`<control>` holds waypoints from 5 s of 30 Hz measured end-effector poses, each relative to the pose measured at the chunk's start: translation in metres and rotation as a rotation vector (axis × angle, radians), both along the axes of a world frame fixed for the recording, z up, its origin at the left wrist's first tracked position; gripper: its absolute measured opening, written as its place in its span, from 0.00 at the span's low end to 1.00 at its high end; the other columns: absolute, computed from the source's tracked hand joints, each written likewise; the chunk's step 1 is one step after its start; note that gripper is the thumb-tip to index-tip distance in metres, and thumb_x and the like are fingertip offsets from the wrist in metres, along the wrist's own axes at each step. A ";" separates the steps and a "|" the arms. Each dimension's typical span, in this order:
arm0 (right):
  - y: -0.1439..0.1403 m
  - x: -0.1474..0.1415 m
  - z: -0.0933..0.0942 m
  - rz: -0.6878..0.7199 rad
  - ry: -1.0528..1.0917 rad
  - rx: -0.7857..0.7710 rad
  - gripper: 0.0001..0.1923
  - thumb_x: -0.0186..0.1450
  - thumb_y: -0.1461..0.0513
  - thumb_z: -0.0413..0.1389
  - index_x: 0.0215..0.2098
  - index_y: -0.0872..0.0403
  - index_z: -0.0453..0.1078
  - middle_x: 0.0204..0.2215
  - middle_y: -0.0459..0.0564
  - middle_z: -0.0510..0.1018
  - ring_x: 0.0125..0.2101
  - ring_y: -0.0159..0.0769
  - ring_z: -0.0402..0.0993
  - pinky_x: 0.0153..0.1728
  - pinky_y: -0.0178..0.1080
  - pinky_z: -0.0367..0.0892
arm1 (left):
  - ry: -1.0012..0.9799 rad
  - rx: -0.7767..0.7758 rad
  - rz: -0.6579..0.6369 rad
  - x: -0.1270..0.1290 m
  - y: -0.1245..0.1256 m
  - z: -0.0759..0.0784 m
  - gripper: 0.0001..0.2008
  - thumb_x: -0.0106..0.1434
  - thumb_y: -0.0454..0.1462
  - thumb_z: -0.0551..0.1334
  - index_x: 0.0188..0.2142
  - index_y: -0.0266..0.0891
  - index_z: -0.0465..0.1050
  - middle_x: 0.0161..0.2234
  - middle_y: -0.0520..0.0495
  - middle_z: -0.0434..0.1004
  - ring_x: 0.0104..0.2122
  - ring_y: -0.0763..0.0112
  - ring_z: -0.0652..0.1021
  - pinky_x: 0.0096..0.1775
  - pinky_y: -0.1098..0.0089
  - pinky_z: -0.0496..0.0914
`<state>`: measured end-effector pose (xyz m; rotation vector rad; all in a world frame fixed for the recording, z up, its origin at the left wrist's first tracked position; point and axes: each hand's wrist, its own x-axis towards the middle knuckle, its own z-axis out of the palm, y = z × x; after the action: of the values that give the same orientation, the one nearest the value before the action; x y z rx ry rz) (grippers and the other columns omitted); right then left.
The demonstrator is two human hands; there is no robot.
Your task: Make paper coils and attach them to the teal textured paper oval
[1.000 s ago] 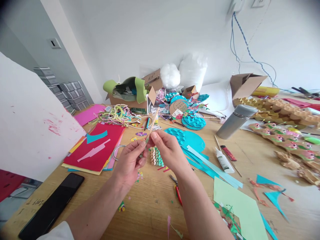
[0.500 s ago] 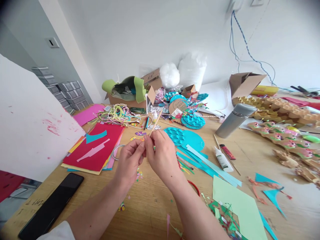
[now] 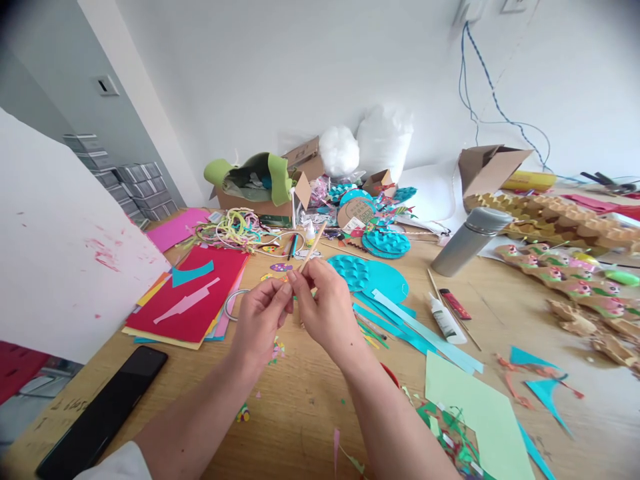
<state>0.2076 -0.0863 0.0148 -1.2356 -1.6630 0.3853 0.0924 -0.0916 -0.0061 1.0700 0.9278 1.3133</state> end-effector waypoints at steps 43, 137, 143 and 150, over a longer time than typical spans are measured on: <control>0.009 -0.017 -0.020 0.511 0.428 -0.530 0.22 0.58 0.45 0.61 0.27 0.56 0.77 0.22 0.46 0.74 0.25 0.30 0.63 0.29 0.34 0.57 | -0.356 0.092 0.265 -0.021 0.025 0.001 0.11 0.55 0.43 0.69 0.27 0.37 0.74 0.23 0.52 0.73 0.23 0.78 0.69 0.26 0.76 0.62; 0.015 0.030 0.001 0.291 0.539 -0.407 0.22 0.54 0.45 0.64 0.27 0.56 0.74 0.18 0.44 0.72 0.20 0.27 0.63 0.23 0.33 0.58 | 0.186 -0.023 -0.506 -0.022 0.012 0.005 0.16 0.63 0.49 0.60 0.33 0.37 0.68 0.21 0.53 0.71 0.17 0.78 0.70 0.20 0.76 0.65; 0.017 0.034 -0.001 0.313 0.587 -0.413 0.22 0.52 0.45 0.66 0.24 0.57 0.73 0.17 0.44 0.73 0.19 0.26 0.64 0.22 0.32 0.59 | 0.348 0.001 -0.532 -0.019 0.010 0.000 0.17 0.68 0.50 0.52 0.34 0.40 0.65 0.18 0.60 0.60 0.12 0.82 0.65 0.15 0.80 0.58; 0.031 0.069 -0.006 0.053 0.782 -0.219 0.21 0.50 0.46 0.67 0.24 0.55 0.72 0.15 0.43 0.69 0.17 0.26 0.61 0.19 0.31 0.57 | 0.431 -0.065 -0.642 -0.022 0.008 0.003 0.19 0.68 0.51 0.50 0.35 0.39 0.67 0.19 0.59 0.60 0.12 0.83 0.64 0.15 0.80 0.58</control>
<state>0.2770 -0.0554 0.0092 -1.0027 -0.9934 0.9643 0.0706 -0.0834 -0.0033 1.4749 0.8243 0.5287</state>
